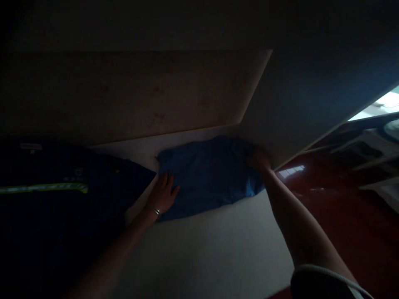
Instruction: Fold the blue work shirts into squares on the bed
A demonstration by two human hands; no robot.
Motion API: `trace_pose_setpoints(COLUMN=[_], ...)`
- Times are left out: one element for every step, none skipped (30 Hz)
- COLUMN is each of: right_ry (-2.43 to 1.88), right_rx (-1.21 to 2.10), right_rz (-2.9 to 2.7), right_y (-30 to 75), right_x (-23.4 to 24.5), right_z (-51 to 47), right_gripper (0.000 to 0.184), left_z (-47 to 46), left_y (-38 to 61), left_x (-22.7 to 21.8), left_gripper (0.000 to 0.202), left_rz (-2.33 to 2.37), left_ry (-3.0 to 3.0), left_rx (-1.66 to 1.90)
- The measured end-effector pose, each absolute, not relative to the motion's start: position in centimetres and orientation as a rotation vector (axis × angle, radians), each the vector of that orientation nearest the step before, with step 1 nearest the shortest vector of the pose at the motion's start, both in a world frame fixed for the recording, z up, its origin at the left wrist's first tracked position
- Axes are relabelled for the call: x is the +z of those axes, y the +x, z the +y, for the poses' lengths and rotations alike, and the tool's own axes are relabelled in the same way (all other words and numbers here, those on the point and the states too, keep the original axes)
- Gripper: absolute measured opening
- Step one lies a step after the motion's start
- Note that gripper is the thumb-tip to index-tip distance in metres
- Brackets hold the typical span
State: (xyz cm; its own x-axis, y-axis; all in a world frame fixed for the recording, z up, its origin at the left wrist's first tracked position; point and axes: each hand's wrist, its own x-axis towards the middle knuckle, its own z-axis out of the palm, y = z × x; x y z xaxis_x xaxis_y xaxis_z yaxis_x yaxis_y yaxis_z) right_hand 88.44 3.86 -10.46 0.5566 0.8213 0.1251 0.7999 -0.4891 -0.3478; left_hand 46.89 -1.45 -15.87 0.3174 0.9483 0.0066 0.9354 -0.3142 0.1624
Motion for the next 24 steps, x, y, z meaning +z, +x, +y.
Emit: trace_pose_setpoints(right_ry=[-2.440,-2.416,-2.350,-2.248,-2.138,-2.043,-1.971,-1.936,-1.943,-1.976,-2.015,-2.045,-2.055,-2.050,-2.038,-2.026,-2.020,-2.019,-2.025,-2.037,-2.051,-2.070,-2.092,-2.111], right_rx=[-0.044,-0.180,-0.300,-0.382,-0.412,-0.394,-0.355,-0.309,-0.266,-0.225,-0.189,-0.155,-0.118,-0.084,-0.056,-0.035,-0.022,-0.015,-0.011,-0.007,0.003,0.013,0.023,0.033], right_rz=[-1.343,-1.398,-1.501,-1.653,-1.830,-2.000,-2.143,-2.243,-2.294,-2.311,-2.309,-2.303,-2.300,-2.298,-2.296,-2.293,-2.286,-2.280,-2.275,-2.268,-2.261,-2.248,-2.235,-2.223], right_y=[87.4,86.3,85.0,83.8,82.7,81.7,81.1,80.8,80.8,81.3,82.0,83.1,84.3,85.6,86.9,88.1,89.1,89.9,90.5,90.8,91.0,91.0,90.9,90.8], right_x=[-10.4,-10.5,-10.6,-10.8,-11.1,-11.6,-12.2,-12.8,-13.5,-14.2,-14.9,-15.6,-16.1,-16.7,-17.1,-17.5,-17.8,-18.1,-18.3,-18.4,-18.4,-18.3,-18.0,-17.7], right_z=[3.8,3.9,4.1,4.6,5.2,6.0,6.9,7.8,8.7,9.5,10.1,10.5,10.8,10.9,10.8,10.7,10.6,10.6,10.7,10.9,11.3,11.8,12.4,13.0], right_gripper=[0.054,0.053,0.051,0.050,0.049,0.047,0.047,0.047,0.048,0.049,0.051,0.052,0.053,0.054,0.056,0.057,0.057,0.057,0.057,0.056,0.055,0.054,0.053,0.053], left_z=[-1.6,-1.6,-1.4,-1.1,-0.5,0.2,1.2,2.3,3.4,4.5,5.5,6.4,7.1,7.7,8.2,8.5,8.7,8.9,9.1,9.2,9.4,9.5,9.7,9.7], left_y=[47.0,47.2,47.6,48.2,48.9,49.7,50.4,51.0,51.4,51.5,51.4,51.0,50.4,49.8,49.2,48.7,48.4,48.2,48.2,48.3,48.5,48.7,48.9,49.1], left_x=[-15.4,-14.8,-14.0,-13.2,-12.4,-11.9,-11.6,-11.6,-12.0,-12.7,-13.6,-14.6,-15.6,-16.4,-17.1,-17.6,-17.9,-18.0,-18.1,-18.1,-18.1,-18.0,-17.9,-17.6], left_gripper=[0.066,0.065,0.062,0.058,0.055,0.052,0.051,0.051,0.052,0.053,0.054,0.057,0.059,0.061,0.063,0.064,0.065,0.065,0.066,0.066,0.066,0.066,0.065,0.064], left_rz=[1.788,1.814,1.827,1.813,1.773,1.718,1.666,1.642,1.653,1.692,1.746,1.794,1.828,1.842,1.844,1.841,1.837,1.831,1.824,1.822,1.822,1.820,1.815,1.808], left_ry=[2.451,2.463,2.485,2.520,2.563,2.608,2.643,2.659,2.651,2.622,2.577,2.529,2.486,2.459,2.447,2.445,2.449,2.454,2.460,2.462,2.463,2.465,2.471,2.479], left_rx=[0.129,0.128,0.155,0.210,0.283,0.363,0.432,0.478,0.491,0.473,0.433,0.384,0.339,0.304,0.283,0.273,0.268,0.263,0.259,0.258,0.260,0.265,0.272,0.280])
